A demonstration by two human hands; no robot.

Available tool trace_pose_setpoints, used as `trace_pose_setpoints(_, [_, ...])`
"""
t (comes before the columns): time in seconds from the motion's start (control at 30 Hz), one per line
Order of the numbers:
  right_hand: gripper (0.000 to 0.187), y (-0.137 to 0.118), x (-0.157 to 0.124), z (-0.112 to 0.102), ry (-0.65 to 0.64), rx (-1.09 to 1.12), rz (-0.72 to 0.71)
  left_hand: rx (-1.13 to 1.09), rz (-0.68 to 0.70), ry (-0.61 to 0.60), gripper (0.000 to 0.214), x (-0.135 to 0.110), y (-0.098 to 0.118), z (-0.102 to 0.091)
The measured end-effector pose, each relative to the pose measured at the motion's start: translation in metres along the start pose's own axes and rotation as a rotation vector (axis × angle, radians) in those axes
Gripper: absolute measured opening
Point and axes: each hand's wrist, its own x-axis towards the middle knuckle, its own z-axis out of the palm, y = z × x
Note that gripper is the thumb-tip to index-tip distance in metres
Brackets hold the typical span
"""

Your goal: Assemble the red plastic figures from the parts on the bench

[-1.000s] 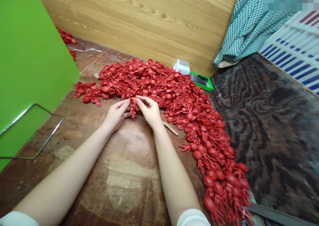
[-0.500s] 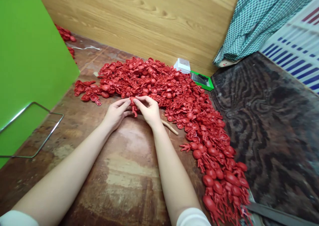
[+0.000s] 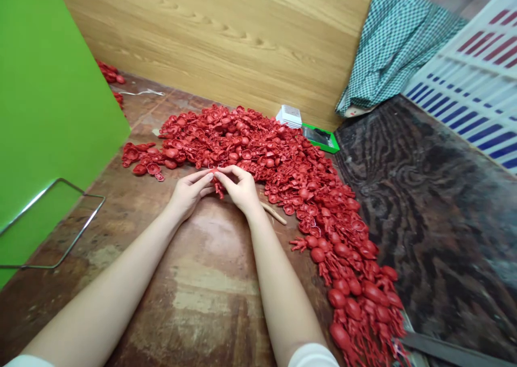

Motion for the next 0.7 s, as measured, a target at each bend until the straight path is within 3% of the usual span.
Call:
trace_pose_setpoints(0.27, [0.031,-0.009,-0.003,0.003,-0.103,-0.264,-0.076,-0.051,-0.061,0.097,0.054,0.003,0.004,-0.005])
trace_pose_setpoints(0.4, [0.031,-0.030,-0.005,0.022,-0.103,-0.426,-0.175,0.008,-0.031,0.121,0.063,0.000,0.022,-0.006])
trace_pose_setpoints(0.53, [0.038,-0.042,-0.006,0.047,-0.022,-0.569,-0.238,0.082,0.029,0.091,0.065,0.000,0.037,-0.008])
trace_pose_setpoints(0.63, [0.049,-0.018,-0.021,0.060,0.085,-0.637,-0.265,0.117,0.080,0.055,0.067,0.002,0.030,-0.009])
trace_pose_setpoints(0.7, [0.058,0.014,-0.036,0.070,0.252,-0.624,-0.310,0.136,0.119,0.100,0.075,0.010,0.021,-0.014])
